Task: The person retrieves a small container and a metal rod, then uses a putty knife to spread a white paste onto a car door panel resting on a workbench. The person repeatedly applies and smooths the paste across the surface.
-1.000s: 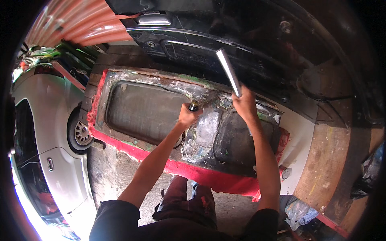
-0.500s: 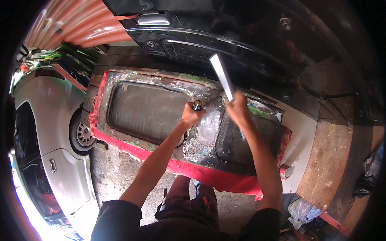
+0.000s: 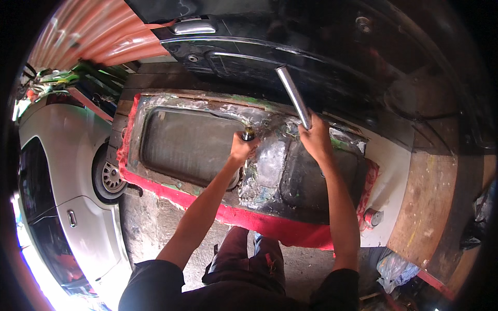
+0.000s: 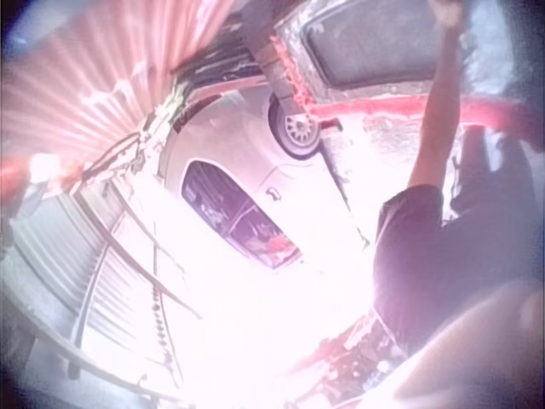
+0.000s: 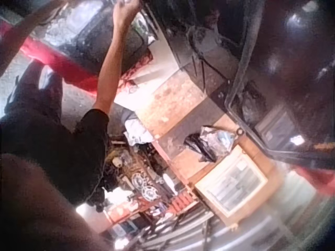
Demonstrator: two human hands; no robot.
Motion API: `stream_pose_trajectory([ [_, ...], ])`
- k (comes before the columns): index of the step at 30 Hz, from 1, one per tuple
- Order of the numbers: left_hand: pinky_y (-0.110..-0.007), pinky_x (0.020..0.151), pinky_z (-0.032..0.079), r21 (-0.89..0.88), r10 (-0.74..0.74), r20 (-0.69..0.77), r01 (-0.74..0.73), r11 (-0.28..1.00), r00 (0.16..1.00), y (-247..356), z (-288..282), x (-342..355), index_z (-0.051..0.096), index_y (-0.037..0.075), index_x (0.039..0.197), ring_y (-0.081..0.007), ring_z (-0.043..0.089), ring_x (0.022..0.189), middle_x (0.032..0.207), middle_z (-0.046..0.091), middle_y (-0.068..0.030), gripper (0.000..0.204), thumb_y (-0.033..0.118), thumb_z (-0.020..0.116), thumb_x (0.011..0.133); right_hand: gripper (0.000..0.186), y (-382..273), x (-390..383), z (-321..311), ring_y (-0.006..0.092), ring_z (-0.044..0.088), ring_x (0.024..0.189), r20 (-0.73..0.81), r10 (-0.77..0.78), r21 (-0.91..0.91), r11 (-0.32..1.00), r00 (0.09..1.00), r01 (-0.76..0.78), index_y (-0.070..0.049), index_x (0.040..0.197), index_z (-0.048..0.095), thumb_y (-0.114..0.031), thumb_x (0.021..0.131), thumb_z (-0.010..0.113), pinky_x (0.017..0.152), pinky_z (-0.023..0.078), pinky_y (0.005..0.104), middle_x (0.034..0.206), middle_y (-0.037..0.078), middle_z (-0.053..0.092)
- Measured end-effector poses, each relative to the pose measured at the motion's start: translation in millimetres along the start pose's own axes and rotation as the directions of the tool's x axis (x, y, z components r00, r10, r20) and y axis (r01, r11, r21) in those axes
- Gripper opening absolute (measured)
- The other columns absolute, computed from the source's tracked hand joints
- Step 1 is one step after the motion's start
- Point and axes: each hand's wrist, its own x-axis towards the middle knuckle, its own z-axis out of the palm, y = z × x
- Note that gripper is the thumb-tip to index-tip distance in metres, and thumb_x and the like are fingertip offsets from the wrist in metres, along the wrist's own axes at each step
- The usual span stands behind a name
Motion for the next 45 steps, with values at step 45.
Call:
stream_pose_trajectory([
  [45,-0.028,0.04,0.028,0.078,0.197,-0.149,-0.187,0.979,0.969,-12,14,5,0.052,0.004,0.059,-0.0044,0.04,0.045,0.054,0.049,0.0053,0.023,0.004,0.069,0.075,0.025,-11,2,25,0.039,0.066,0.085,0.489,0.007,-0.311,0.935,0.872,0.167,0.001,0.102,0.06,-0.009,0.08,0.066,0.074,0.053,0.047,0.086,0.023,0.065],
])
